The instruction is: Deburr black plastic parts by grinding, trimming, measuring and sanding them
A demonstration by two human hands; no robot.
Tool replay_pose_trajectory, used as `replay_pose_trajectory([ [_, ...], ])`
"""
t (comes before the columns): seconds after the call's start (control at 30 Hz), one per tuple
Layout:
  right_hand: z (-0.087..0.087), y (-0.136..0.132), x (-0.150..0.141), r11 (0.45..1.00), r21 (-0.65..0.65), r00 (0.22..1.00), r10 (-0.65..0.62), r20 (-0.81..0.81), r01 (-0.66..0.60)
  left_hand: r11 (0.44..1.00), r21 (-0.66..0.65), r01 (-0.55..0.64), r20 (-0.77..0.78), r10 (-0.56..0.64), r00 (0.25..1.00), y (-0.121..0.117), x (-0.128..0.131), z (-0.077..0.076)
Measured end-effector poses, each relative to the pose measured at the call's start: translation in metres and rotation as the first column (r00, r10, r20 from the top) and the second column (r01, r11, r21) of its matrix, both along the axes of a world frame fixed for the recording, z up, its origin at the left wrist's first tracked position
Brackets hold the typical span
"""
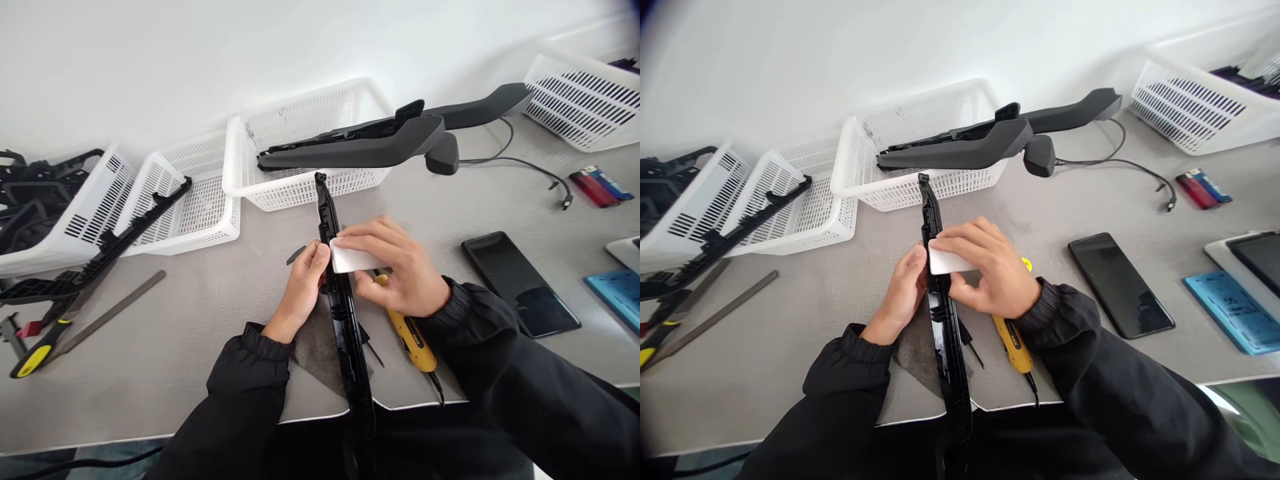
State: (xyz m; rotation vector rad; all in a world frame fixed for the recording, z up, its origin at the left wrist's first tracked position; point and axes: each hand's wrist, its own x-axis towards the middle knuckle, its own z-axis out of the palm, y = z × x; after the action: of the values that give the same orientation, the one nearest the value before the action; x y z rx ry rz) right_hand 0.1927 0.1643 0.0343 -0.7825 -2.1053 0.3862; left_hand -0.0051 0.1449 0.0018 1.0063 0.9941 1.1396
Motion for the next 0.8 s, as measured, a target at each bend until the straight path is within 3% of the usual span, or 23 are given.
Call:
replay_pose_trajectory([
  [0.2, 0.0032, -0.0004, 0.0016, 0.999, -0.025, 0.999, -0.037, -0.011, 0.037, 0.999, -0.032, -0.014, 0.004, 0.014, 1.0, -0.0008, -0.0001, -0.0019],
  [0.37, 0.0042, -0.0012, -0.0006, 1.0, -0.007, 0.999, 0.028, -0.044, -0.028, 0.998, -0.058, -0.032, 0.067, 0.035, 0.997, -0.0003, 0.001, -0.0046],
  [0.63, -0.001, -0.0024, -0.0038, 1.0, -0.019, 1.0, -0.013, -0.019, 0.013, 0.992, -0.108, -0.073, 0.044, 0.078, 0.996, 0.0026, 0.0043, -0.0051],
  [0.8, -0.0041, -0.0018, -0.0056, 0.995, -0.035, 0.995, -0.099, -0.011, 0.098, 0.996, -0.087, -0.024, 0.046, 0.028, 0.999, 0.0019, 0.0028, -0.0056],
])
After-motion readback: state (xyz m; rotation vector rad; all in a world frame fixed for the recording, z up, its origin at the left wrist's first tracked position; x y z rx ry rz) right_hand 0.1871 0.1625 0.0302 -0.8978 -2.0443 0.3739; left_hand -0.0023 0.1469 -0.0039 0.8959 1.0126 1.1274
